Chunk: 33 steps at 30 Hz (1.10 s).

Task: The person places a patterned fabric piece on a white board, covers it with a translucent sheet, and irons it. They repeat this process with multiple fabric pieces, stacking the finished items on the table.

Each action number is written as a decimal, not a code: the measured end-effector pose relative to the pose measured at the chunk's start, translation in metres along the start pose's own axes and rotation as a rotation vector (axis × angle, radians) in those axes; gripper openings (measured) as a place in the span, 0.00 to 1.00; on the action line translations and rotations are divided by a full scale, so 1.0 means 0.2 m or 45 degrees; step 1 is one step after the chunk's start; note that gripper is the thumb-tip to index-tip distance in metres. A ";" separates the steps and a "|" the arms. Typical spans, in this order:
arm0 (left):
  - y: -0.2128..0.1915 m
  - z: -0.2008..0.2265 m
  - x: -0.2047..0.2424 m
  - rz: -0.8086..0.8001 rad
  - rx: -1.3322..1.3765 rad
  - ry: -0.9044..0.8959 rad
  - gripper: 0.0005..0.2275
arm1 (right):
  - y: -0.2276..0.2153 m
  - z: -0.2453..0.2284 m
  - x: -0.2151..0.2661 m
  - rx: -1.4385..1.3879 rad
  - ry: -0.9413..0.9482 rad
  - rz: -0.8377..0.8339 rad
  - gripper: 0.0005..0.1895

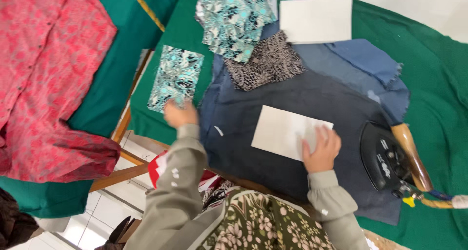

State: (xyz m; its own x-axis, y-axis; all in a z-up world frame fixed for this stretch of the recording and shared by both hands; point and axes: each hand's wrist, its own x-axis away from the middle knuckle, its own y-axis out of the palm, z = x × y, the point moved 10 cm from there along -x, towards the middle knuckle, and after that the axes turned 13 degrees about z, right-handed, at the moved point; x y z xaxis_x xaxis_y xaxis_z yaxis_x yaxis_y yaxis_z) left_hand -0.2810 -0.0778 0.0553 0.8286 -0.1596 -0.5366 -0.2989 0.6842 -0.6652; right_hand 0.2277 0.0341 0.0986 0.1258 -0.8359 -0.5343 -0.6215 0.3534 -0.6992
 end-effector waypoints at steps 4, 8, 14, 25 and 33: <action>0.07 -0.60 -0.17 -0.151 -0.328 -0.663 0.26 | 0.06 -0.21 0.13 -0.080 -0.086 -0.110 0.28; 0.29 -0.74 -0.18 -0.371 -0.266 -0.727 0.16 | 0.07 -0.21 0.20 -0.084 0.011 -0.113 0.25; 0.39 -0.91 -0.18 -0.086 0.060 -0.658 0.16 | 0.01 -0.18 0.27 -0.079 0.037 -0.091 0.21; 0.42 -0.96 -0.19 -0.173 0.144 -1.080 0.31 | -0.05 -0.08 0.38 -0.041 0.127 -0.081 0.18; 0.35 -0.78 -0.28 -0.335 -0.186 -0.741 0.20 | -0.05 -0.02 0.37 -0.019 0.126 -0.089 0.18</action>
